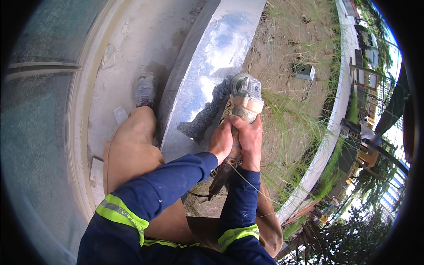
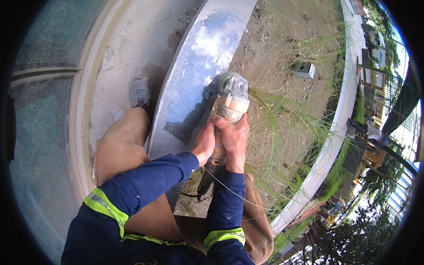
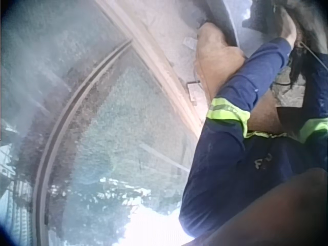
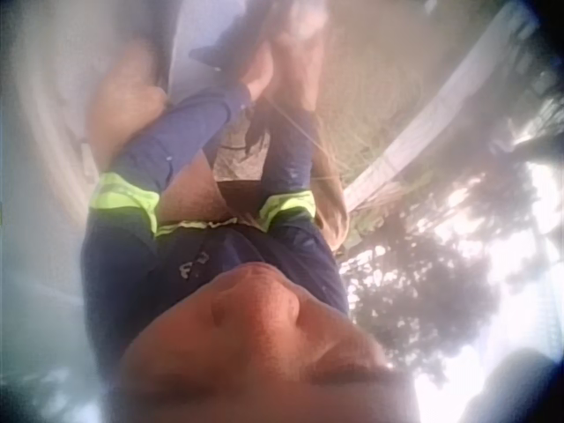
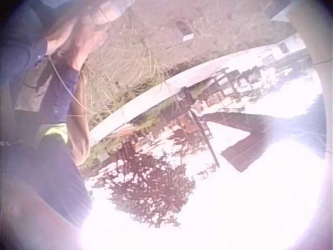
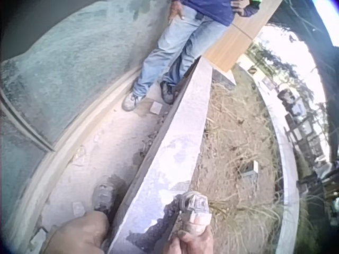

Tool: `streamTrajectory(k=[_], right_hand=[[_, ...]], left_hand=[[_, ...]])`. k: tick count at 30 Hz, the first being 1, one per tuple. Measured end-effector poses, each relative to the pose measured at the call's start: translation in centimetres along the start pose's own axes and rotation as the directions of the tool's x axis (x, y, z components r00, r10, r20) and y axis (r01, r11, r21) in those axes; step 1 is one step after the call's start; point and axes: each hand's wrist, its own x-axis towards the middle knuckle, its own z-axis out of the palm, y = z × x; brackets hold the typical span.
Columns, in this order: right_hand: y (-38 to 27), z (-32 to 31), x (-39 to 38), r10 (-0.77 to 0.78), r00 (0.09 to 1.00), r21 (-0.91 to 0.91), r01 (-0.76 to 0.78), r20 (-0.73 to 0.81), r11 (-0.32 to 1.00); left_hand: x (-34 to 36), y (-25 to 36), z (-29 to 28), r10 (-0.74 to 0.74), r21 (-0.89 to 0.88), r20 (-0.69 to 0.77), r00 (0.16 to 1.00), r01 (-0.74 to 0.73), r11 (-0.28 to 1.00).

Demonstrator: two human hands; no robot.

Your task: The person uses an angle grinder to smooth and grind a concrete curb. They hold the tool with both hands and move it along the edge, occasionally pausing to wipe away dust with their hand.

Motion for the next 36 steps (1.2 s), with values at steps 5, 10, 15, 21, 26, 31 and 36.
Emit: streamTrajectory(k=[5,10,15,21,26,31,36], right_hand=[[-0.6,0.3,-0.4,0.013,0.999,-0.059,-0.015,-0.033,0.998],[0.8,-0.2,0.1,-0.023,0.999,-0.059,0.021,-0.027,0.998],[0.8,-0.3,-0.2,-0.033,0.999,-0.151,0.027,-0.04,0.988],[1.5,-0.6,-0.5,-0.012,0.999,-0.019,0.011,-0.035,1.0],[-0.3,-0.1,-1.1,-0.011,0.998,-0.021,0.009,-0.067,1.0],[-0.6,-0.2,-0.2,-0.021,1.0,-0.047,0.02,-0.019,0.999],[-0.1,0.1,0.5,-0.022,1.0,-0.031,0.022,-0.016,0.999]], left_hand=[[0.0,0.3,-0.3,-0.005,0.025,-0.014,1.0,0.006,1.0],[-0.5,0.4,0.1,-0.023,0.038,-0.036,0.999,0.025,0.999],[0.0,-0.4,0.3,-0.044,-0.04,-0.002,0.999,0.044,0.998],[1.0,-1.7,0.3,0.007,0.07,0.041,0.999,-0.01,0.998],[1.6,-2.4,0.0,0.082,0.056,0.059,0.995,-0.085,0.995],[0.7,-0.3,0.1,0.056,0.034,0.012,0.998,-0.056,0.998],[1.2,-0.2,0.1,0.033,0.049,-0.025,0.999,-0.032,0.998]])
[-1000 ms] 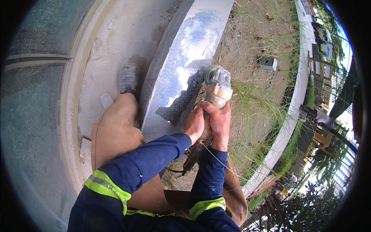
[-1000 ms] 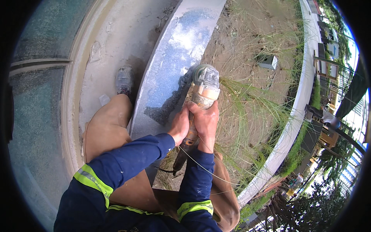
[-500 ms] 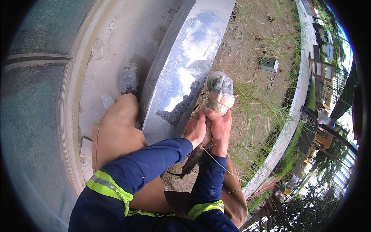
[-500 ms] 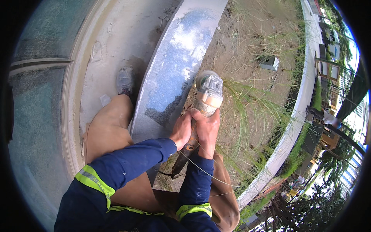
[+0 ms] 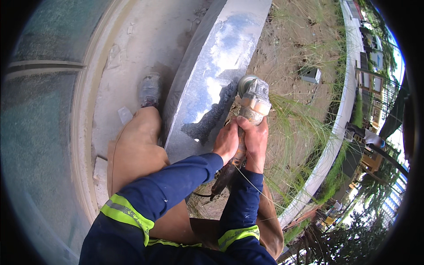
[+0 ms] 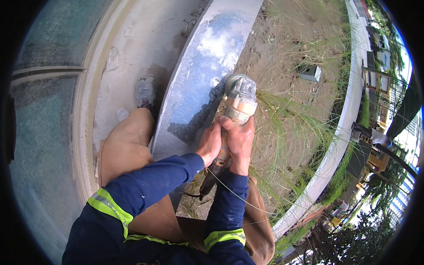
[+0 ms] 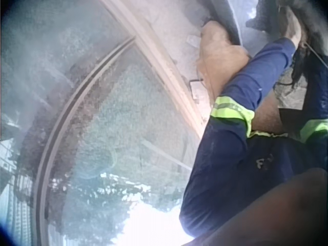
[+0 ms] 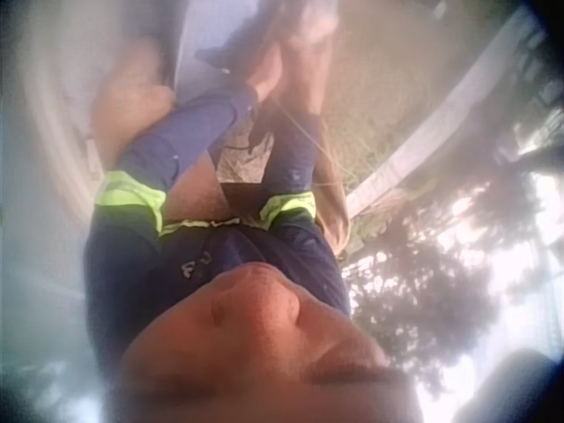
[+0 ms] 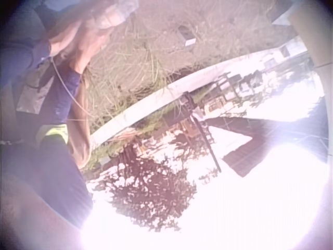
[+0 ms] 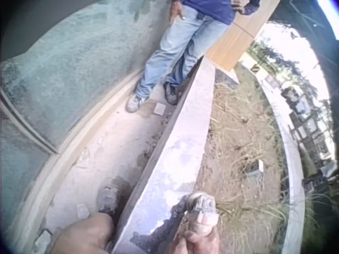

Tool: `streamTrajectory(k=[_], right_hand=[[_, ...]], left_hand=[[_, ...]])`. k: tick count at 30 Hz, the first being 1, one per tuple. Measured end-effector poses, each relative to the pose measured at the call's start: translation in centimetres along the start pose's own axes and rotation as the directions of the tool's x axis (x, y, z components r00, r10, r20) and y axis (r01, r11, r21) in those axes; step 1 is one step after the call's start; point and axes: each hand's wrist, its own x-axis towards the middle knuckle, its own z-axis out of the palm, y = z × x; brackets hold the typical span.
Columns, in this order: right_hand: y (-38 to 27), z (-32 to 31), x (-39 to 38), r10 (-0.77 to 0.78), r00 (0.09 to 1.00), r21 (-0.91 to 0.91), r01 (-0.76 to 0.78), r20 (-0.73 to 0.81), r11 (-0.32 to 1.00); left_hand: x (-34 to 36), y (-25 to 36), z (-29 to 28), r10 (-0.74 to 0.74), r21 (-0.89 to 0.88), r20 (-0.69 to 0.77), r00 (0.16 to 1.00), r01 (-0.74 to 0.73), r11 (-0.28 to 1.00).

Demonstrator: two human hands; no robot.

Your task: The person uses an angle grinder to smooth and grind a concrete curb. They hold the tool with both hands and move it along the edge, occasionally pausing to wipe away dust with their hand.

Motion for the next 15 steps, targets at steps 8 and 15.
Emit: streamTrajectory(k=[8,15], right_hand=[[-0.88,-0.01,0.07,0.003,1.0,0.0,-0.003,-0.009,1.0],[-0.23,0.46,0.79,-0.012,1.0,0.077,0.01,0.026,0.997]], left_hand=[[-0.32,1.06,0.17,0.002,0.014,-0.022,1.0,-0.002,1.0],[0.15,0.86,-0.18,0.055,0.048,-0.036,0.998,-0.053,0.997]])
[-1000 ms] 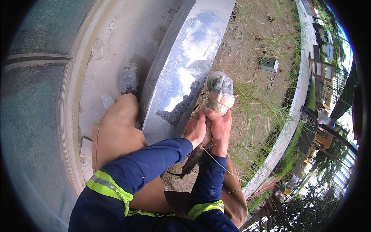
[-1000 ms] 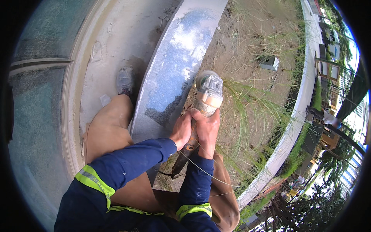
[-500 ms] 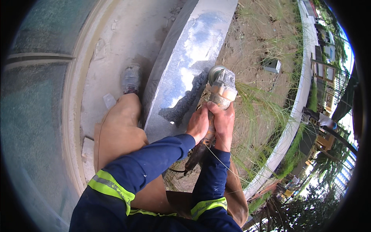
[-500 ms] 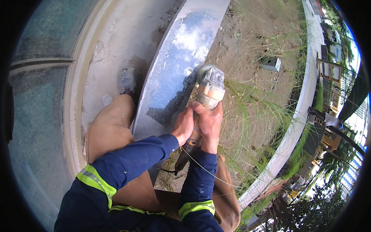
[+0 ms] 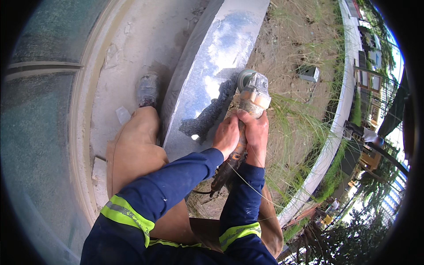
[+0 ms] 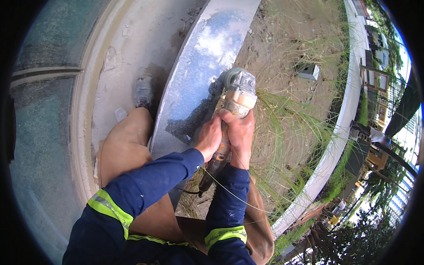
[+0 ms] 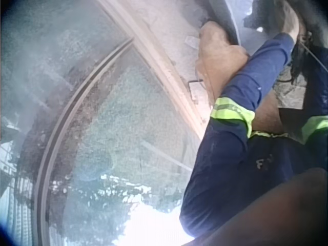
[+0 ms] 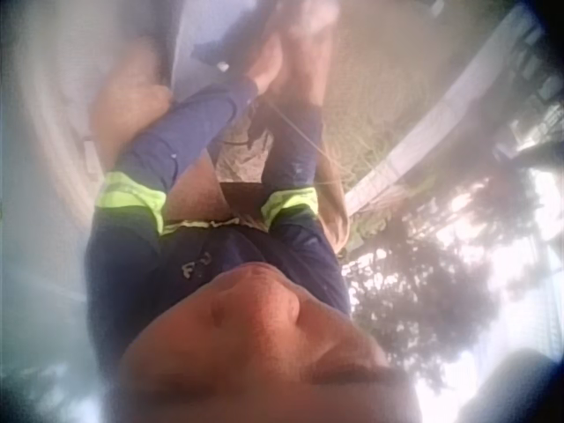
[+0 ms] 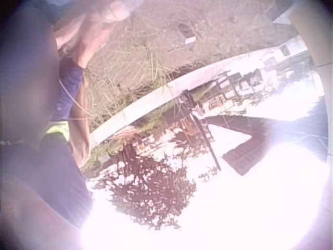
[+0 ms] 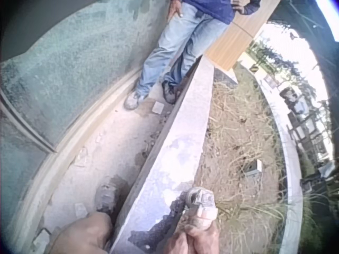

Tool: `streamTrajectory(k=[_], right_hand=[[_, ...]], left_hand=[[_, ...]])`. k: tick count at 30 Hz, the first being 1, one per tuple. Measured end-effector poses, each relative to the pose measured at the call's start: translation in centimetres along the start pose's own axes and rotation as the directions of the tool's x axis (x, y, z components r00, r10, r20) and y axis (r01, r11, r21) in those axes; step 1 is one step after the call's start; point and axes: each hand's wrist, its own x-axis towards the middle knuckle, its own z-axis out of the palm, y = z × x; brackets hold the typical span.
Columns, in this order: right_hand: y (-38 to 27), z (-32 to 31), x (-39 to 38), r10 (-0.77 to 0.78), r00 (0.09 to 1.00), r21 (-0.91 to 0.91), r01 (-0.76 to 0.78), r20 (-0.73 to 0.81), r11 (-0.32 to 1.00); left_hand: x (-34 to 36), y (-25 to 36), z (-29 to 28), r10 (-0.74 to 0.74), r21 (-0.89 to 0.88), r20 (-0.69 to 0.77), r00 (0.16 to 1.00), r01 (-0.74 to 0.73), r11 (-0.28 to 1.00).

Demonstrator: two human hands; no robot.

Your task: The person uses an angle grinder to smooth and grind a concrete curb. They hold the tool with both hands and move it along the edge, occasionally pausing to wipe away dust with their hand.

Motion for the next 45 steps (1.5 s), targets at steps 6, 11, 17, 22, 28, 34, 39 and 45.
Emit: streamTrajectory(k=[6,11,17,22,28,34,39,45], right_hand=[[0.0,-0.5,0.4,0.02,0.999,0.039,-0.021,0.027,0.999],[-0.2,-0.1,-0.6,0.043,0.999,0.15,-0.044,0.008,0.988],[-0.8,0.1,-1.0,0.035,0.999,0.061,-0.037,0.036,0.997],[-1.0,0.0,-0.5,0.03,0.994,0.103,-0.041,0.101,0.994],[-1.5,0.0,-0.8,0.037,0.995,0.032,-0.041,0.097,0.999],[-0.3,-0.6,-1.4,0.079,0.997,0.023,-0.079,0.012,0.997],[-0.2,-0.9,-1.1,0.086,0.995,0.045,-0.088,0.042,0.995],[-0.8,-1.3,0.0,0.159,0.981,0.017,-0.162,0.113,0.987]], left_hand=[[0.0,0.2,0.1,0.038,-0.024,0.005,0.999,-0.038,0.999],[0.0,0.1,-0.3,0.038,0.114,0.048,0.998,-0.044,0.993],[-0.3,0.0,-0.2,0.019,0.105,-0.04,0.999,-0.014,0.994],[-0.5,0.1,0.1,0.08,0.062,-0.084,0.993,-0.075,0.995],[-0.6,-0.5,0.0,0.111,0.093,-0.065,0.992,-0.105,0.99],[-0.9,-1.3,0.4,0.003,0.047,-0.008,1.0,-0.002,0.999],[-1.3,-0.5,0.3,0.001,0.067,0.005,1.0,-0.001,0.998],[-1.4,0.3,0.9,0.003,0.176,-0.01,1.0,-0.002,0.984]])
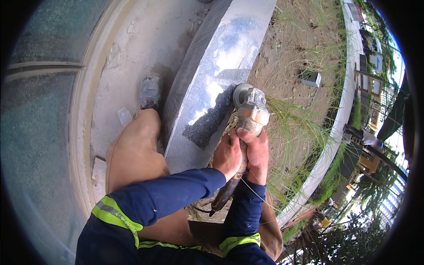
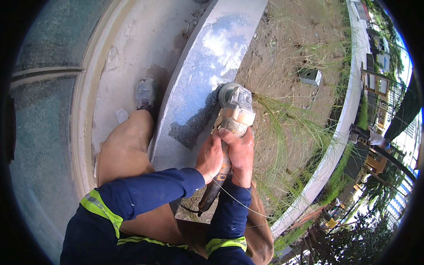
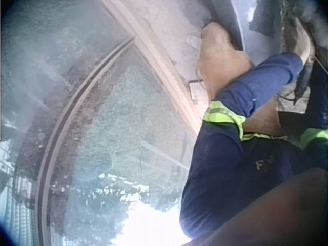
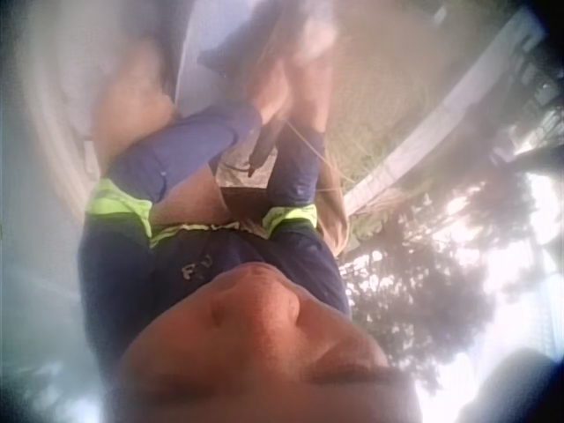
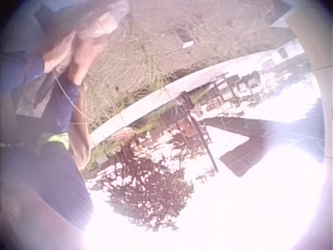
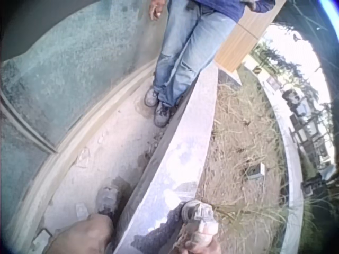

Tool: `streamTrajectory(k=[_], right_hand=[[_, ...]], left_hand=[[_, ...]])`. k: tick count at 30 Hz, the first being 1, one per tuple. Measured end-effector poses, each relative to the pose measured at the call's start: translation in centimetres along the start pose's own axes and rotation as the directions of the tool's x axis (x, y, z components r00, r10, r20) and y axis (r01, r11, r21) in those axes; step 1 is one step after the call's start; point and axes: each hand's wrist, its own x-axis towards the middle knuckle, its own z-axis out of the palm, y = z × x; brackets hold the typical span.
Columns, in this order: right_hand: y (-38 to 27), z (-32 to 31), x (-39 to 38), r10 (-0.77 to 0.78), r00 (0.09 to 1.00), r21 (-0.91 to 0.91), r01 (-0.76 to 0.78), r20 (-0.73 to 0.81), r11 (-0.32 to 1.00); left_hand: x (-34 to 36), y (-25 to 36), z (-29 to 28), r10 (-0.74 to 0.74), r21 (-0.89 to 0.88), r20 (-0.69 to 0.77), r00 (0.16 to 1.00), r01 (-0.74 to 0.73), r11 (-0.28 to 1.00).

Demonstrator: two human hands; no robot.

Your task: The person uses an angle grinder to smooth and grind a concrete curb. They hold the tool with both hands and move it along the edge, occasionally pausing to wipe away dust with their hand.

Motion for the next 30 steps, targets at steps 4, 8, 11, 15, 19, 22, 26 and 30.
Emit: streamTrajectory(k=[4,8,11,15,19,22,26,30], right_hand=[[-0.5,0.0,0.2,-0.028,1.0,-0.045,0.028,-0.008,0.999],[-1.8,0.4,1.3,-0.043,0.999,-0.101,0.04,-0.025,0.994],[-2.1,0.4,2.3,-0.063,0.998,-0.092,0.063,-0.002,0.994],[-1.8,0.5,2.7,-0.064,0.998,-0.043,0.066,0.029,0.997],[-0.8,0.3,1.2,-0.033,0.998,-0.013,0.034,0.046,0.999],[-0.4,0.2,0.0,-0.026,0.999,-0.086,0.028,0.021,0.996],[-0.2,0.3,-0.3,-0.017,1.0,-0.061,0.017,0.01,0.998],[-0.4,0.2,0.9,-0.013,1.0,-0.031,0.013,0.014,0.999]], left_hand=[[0.4,0.4,0.0,0.006,-0.004,-0.003,1.0,-0.006,1.0],[2.2,0.0,0.3,0.085,-0.031,-0.007,0.996,-0.085,0.996],[2.8,1.0,0.3,0.091,-0.039,-0.016,0.996,-0.091,0.995],[2.4,1.6,0.1,0.158,-0.033,-0.057,0.986,-0.16,0.987],[1.4,0.2,0.2,0.037,-0.176,-0.017,0.999,-0.039,0.984],[0.1,-1.5,0.2,0.216,0.046,-0.053,0.975,-0.213,0.976],[0.2,-1.8,0.1,0.116,0.044,-0.001,0.993,-0.116,0.992],[1.4,-1.8,0.5,0.214,0.08,-0.026,0.977,-0.211,0.974]])
